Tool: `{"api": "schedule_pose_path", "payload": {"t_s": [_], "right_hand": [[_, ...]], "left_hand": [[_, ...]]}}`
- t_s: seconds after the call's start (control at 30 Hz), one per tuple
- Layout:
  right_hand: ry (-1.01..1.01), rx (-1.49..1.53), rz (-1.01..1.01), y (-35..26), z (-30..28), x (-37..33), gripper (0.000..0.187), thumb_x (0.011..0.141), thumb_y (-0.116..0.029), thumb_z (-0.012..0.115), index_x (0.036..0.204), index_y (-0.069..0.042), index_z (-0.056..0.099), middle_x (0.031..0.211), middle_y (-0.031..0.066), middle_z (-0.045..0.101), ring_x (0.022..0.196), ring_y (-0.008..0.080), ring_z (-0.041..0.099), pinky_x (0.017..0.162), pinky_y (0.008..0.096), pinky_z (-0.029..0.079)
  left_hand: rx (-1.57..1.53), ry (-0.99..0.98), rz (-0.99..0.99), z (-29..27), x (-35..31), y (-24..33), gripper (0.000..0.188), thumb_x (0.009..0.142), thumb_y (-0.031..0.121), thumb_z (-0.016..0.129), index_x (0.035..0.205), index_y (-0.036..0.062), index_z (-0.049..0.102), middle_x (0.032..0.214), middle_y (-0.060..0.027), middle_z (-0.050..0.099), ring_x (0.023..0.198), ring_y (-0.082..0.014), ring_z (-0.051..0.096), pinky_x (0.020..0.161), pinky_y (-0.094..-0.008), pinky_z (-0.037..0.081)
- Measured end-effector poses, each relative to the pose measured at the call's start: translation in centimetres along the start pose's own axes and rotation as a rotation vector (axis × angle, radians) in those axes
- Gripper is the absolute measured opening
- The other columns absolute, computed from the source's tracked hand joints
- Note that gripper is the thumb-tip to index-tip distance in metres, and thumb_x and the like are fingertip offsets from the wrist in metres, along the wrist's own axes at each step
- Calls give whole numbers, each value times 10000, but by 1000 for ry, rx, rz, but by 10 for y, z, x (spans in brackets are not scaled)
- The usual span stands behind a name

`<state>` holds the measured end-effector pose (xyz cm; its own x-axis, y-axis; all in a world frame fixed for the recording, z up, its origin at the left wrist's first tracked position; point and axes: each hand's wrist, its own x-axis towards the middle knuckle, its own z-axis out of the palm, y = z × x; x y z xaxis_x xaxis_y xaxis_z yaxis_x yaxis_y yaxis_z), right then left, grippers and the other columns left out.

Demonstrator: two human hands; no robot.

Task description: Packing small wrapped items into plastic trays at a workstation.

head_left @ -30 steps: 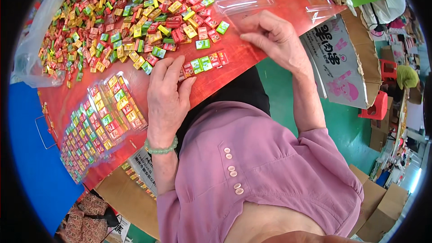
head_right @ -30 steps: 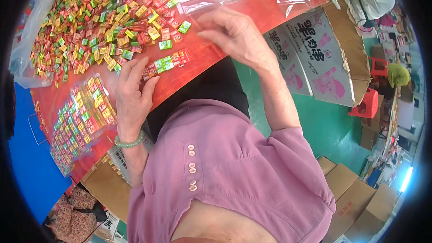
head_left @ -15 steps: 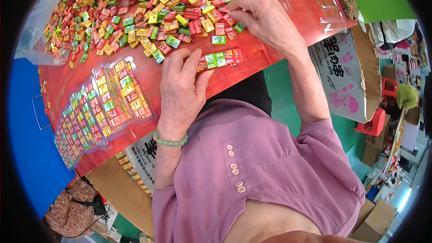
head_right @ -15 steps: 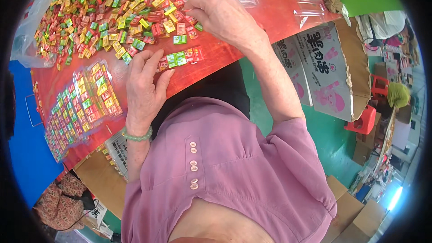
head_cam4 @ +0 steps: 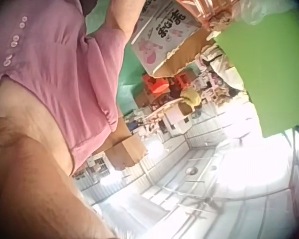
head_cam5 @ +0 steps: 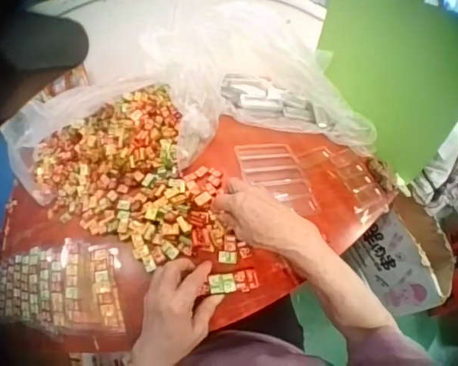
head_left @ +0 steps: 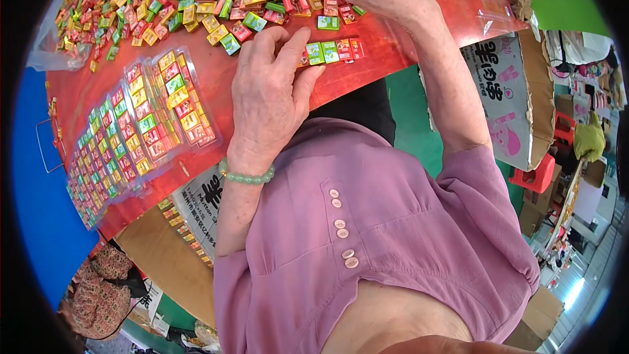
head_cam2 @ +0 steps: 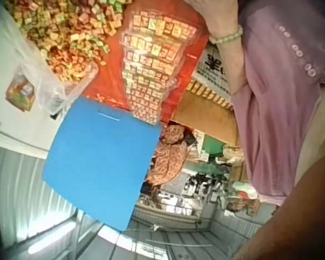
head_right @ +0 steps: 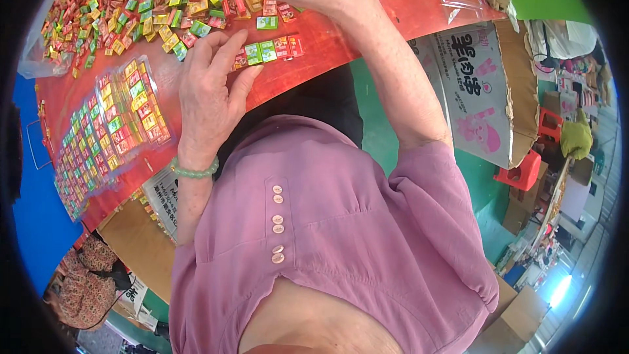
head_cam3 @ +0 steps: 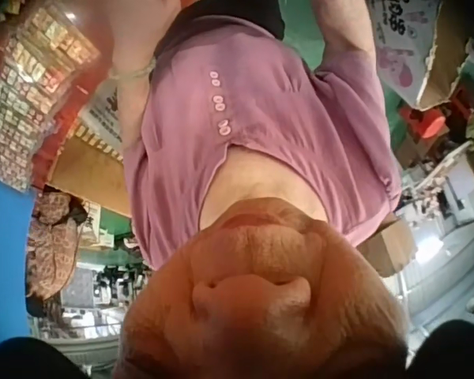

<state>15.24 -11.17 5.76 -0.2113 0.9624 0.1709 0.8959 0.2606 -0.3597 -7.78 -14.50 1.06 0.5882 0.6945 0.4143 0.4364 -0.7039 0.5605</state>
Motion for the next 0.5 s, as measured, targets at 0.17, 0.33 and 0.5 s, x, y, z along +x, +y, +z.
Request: {"api": "schedule_pose_path", "payload": {"t_s": [0.17, 0.33, 0.5], "right_hand": [[49, -24, -37, 3, 4, -6, 142, 934, -122, 650, 1014, -5, 654, 978, 216, 581, 968, 413, 601, 819, 490, 479], [75, -77, 3, 8, 12, -7, 126, 929, -108, 656, 1005, -8, 652, 966, 211, 588, 991, 408, 599, 836, 494, 478], [-8, 378, 302, -22, -20, -36, 216, 955, -150, 653, 1074, 22, 600, 1035, 227, 602, 1049, 413, 595, 889, 489, 479]], "left_hand": [[51, -19, 24, 2, 1, 3, 423, 835, 197, 804, 1224, 65, 705, 1155, -108, 586, 1021, -307, 576, 882, -429, 509], [83, 18, 20, 7, 2, 6, 346, 842, 219, 799, 1157, 89, 739, 1150, -96, 587, 1004, -298, 578, 866, -424, 509], [55, 34, 2, 9, 0, 5, 320, 834, 205, 805, 1126, 87, 750, 1110, -89, 600, 990, -292, 586, 862, -423, 511]]}}
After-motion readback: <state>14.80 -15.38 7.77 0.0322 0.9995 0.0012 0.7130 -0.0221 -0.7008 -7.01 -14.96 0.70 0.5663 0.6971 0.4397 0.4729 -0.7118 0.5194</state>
